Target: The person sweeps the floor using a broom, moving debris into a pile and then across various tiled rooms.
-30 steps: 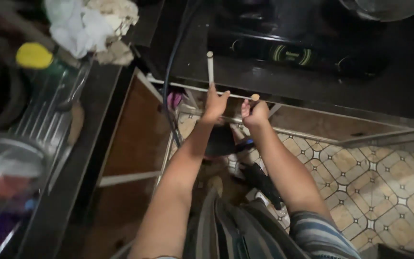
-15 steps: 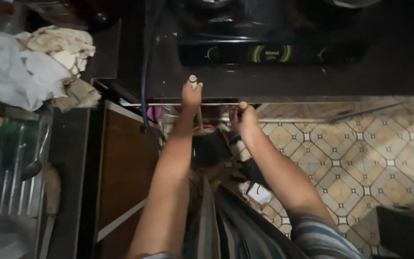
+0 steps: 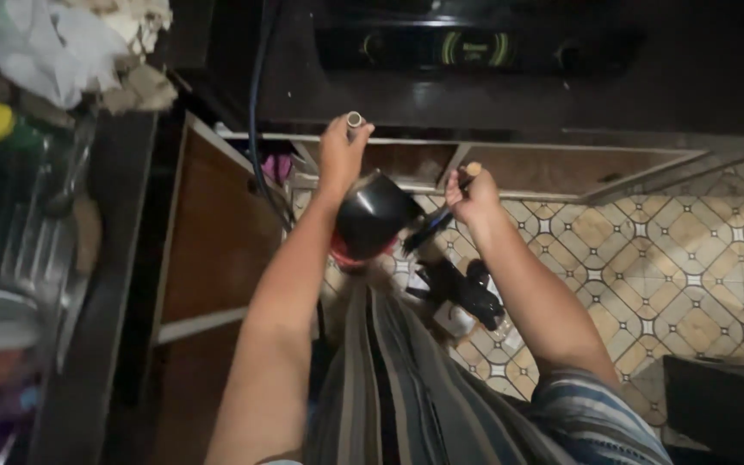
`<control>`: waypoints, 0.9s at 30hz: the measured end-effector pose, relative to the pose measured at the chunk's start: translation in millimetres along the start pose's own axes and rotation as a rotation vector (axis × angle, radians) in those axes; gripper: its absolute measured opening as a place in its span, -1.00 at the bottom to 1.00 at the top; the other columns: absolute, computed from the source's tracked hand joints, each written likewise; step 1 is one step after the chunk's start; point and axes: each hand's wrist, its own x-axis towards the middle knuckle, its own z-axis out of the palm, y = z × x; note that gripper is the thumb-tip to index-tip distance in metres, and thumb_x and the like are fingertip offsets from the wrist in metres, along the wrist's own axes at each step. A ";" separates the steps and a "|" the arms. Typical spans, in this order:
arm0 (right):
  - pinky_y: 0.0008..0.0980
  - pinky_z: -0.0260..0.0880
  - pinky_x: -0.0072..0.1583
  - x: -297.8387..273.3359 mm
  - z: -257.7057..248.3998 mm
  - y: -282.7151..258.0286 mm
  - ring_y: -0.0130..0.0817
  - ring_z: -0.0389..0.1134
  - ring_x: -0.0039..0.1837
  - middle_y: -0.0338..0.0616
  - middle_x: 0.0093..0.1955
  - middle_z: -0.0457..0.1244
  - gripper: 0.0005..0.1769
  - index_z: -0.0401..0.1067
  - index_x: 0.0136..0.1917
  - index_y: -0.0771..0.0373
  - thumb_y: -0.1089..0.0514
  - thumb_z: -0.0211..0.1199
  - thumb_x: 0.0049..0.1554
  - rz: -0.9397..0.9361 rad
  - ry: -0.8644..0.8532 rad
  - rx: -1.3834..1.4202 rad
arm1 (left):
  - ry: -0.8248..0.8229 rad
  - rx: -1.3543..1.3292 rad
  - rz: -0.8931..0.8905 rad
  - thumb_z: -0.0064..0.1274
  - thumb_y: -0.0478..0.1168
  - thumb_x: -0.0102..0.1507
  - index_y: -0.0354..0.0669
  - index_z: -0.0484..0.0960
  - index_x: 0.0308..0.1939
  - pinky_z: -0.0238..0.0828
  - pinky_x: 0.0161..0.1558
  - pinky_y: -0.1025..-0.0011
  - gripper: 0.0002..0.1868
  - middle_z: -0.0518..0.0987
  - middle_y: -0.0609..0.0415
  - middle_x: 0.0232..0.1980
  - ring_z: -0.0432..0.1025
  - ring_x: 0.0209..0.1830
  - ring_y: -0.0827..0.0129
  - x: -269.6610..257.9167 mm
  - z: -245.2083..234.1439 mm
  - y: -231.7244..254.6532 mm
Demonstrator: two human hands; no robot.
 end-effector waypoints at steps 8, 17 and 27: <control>-0.57 0.32 -0.31 -91.2 -120.4 -41.2 -0.42 0.32 -0.30 -0.17 -0.29 0.21 -0.95 0.31 -0.13 0.29 0.31 0.08 0.21 0.076 -0.310 -0.101 | 0.041 0.066 -0.035 0.30 -0.19 0.23 -0.27 0.64 -0.24 0.42 -0.17 0.28 -0.78 0.62 -0.09 -0.26 0.50 -0.29 0.16 -120.7 -30.1 65.4; -0.65 0.10 -0.45 -203.4 -238.6 -69.4 -0.55 0.24 -0.38 -0.26 -0.33 0.21 -0.96 0.35 -0.06 0.17 0.24 0.16 0.17 0.022 -0.445 -0.499 | 0.119 -0.033 -0.280 0.23 -0.21 0.28 -0.26 0.66 -0.25 0.45 -0.23 0.35 -0.83 0.67 -0.01 -0.35 0.54 -0.38 0.35 -276.6 7.7 84.7; -0.48 0.32 -0.31 -213.6 -364.8 -50.2 -0.39 0.29 -0.32 -0.18 -0.27 0.26 -0.37 0.24 0.43 0.37 0.35 0.15 0.08 -0.186 -0.148 -0.877 | 0.303 0.124 -0.367 0.25 -0.22 0.31 -0.33 0.61 -0.24 0.40 -0.19 0.23 -0.79 0.60 -0.16 -0.33 0.47 -0.37 0.05 -396.9 52.7 36.9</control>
